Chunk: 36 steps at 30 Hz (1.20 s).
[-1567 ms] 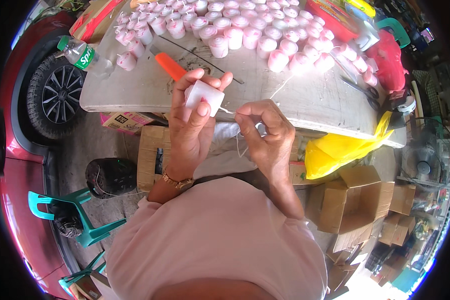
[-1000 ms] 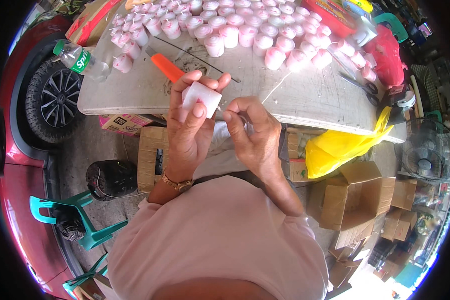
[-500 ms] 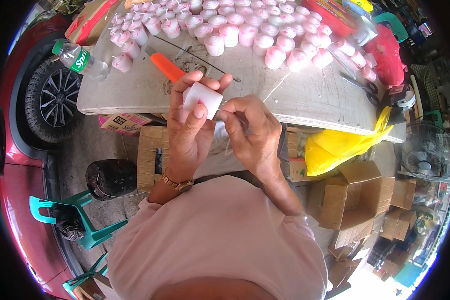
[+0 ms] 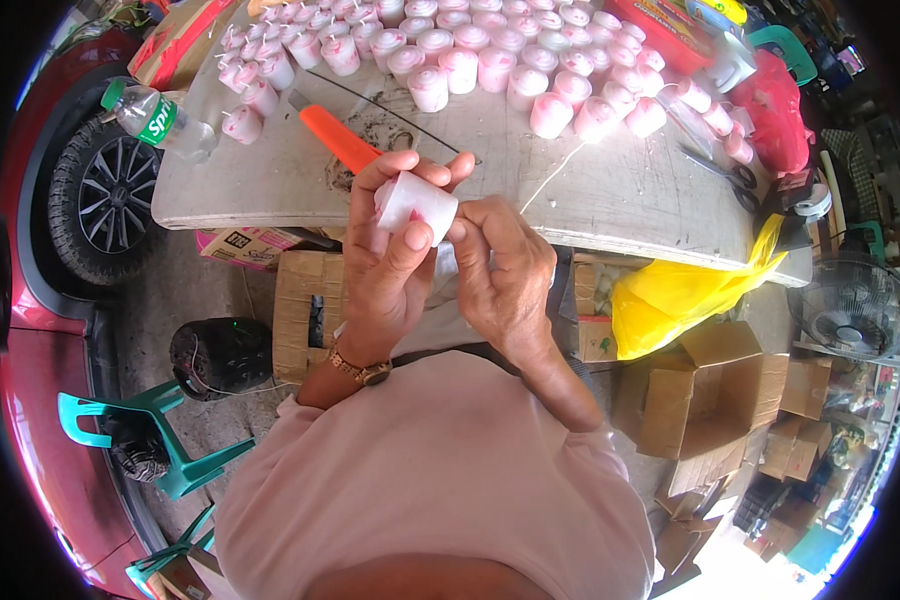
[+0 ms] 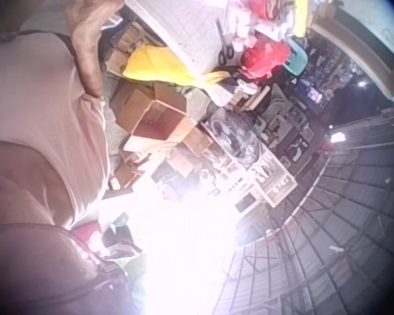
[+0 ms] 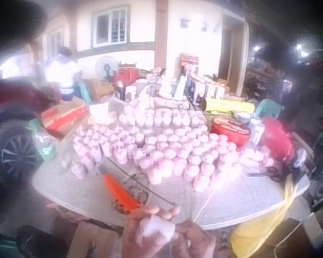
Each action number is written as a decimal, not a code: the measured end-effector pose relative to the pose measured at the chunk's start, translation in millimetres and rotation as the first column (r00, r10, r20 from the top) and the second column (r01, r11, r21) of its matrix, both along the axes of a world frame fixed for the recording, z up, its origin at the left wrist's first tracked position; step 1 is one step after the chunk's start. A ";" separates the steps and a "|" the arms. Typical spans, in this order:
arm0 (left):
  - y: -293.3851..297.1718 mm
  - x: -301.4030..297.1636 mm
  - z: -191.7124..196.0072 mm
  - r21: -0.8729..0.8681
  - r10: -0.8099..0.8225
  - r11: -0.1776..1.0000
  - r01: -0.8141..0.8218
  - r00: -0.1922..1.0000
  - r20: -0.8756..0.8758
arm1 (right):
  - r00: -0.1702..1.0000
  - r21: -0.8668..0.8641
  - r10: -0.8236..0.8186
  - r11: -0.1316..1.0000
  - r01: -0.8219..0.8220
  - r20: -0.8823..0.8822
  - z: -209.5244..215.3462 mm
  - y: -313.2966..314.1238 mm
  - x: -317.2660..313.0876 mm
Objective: The person inserts wicks into small pink and white cylindrical candles, wipes them with a cloth, and uses scissors to trim the wicks. The person handles the candles one at a time and places finished units on the table.
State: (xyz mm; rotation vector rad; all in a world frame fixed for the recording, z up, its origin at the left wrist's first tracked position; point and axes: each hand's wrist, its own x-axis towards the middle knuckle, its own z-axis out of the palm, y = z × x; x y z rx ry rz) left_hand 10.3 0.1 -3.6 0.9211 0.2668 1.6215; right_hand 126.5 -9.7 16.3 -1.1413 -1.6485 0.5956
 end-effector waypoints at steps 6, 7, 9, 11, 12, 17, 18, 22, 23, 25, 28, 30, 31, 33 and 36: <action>-0.5 -6.1 -1.1 -0.039 0.057 0.997 -0.060 0.997 -0.057 | 0.985 -0.238 0.081 0.964 -0.116 -0.155 1.3 0.0 1.6; -0.5 -7.6 -0.9 -0.038 0.063 0.997 -0.065 0.997 -0.053 | 0.960 -0.240 0.086 0.959 -0.153 -0.266 0.5 -0.2 1.4; -0.1 -9.1 -0.6 -0.039 0.077 0.996 -0.079 0.996 -0.033 | 0.882 -0.262 0.102 0.934 -0.244 -0.459 -0.4 -1.0 2.9; 0.7 -8.8 -0.4 -0.022 0.067 0.997 -0.068 0.997 -0.037 | 0.910 -0.289 0.090 0.932 -0.220 -0.404 -0.6 -2.1 5.3; 1.3 -8.2 -0.5 -0.019 0.055 0.998 -0.056 0.998 -0.027 | 0.928 -0.329 0.068 0.924 -0.197 -0.366 0.4 -3.0 8.5; 1.2 -4.7 -0.2 -0.021 0.040 0.999 -0.040 0.999 -0.017 | 0.933 -0.225 0.106 0.955 -0.192 -0.344 -0.1 -2.9 9.4; 0.3 -4.5 0.3 -0.030 0.036 0.999 -0.037 0.999 -0.013 | 0.931 -0.207 0.117 0.958 -0.198 -0.346 -0.8 -2.6 7.9; 0.0 -7.5 2.7 -0.041 0.020 0.999 -0.019 0.999 0.034 | 0.940 -0.230 0.142 0.948 -0.219 -0.311 0.8 -1.4 10.1; -0.4 -7.2 3.1 -0.055 0.011 0.998 -0.008 0.999 0.047 | 0.943 -0.221 0.143 0.951 -0.214 -0.300 0.6 -1.4 8.7; -0.1 -7.0 3.5 -0.067 -0.009 0.998 0.014 0.998 0.065 | 0.953 -0.201 0.145 0.959 -0.201 -0.264 1.8 -0.7 8.0; 0.3 -5.8 2.6 -0.063 -0.012 0.998 0.017 0.997 0.078 | 0.969 -0.186 0.157 0.964 -0.193 -0.192 4.5 -0.2 5.8; 0.4 -8.0 1.8 -0.060 0.007 0.998 -0.003 0.997 0.081 | 0.975 -0.202 0.160 0.961 -0.190 -0.152 7.6 0.4 5.7; 0.9 -8.4 1.2 -0.048 0.022 0.999 -0.019 0.998 0.056 | 0.979 -0.145 0.180 0.970 -0.193 -0.099 8.2 1.6 4.2; 1.6 -11.8 0.4 -0.032 0.044 0.999 -0.044 0.999 0.002 | 0.977 -0.052 0.211 0.976 -0.210 0.027 9.7 8.1 4.1; -0.6 -21.3 -0.4 -0.165 0.055 0.986 -0.031 0.989 0.140 | 0.968 0.051 0.251 0.967 -0.250 -0.003 9.4 31.4 3.4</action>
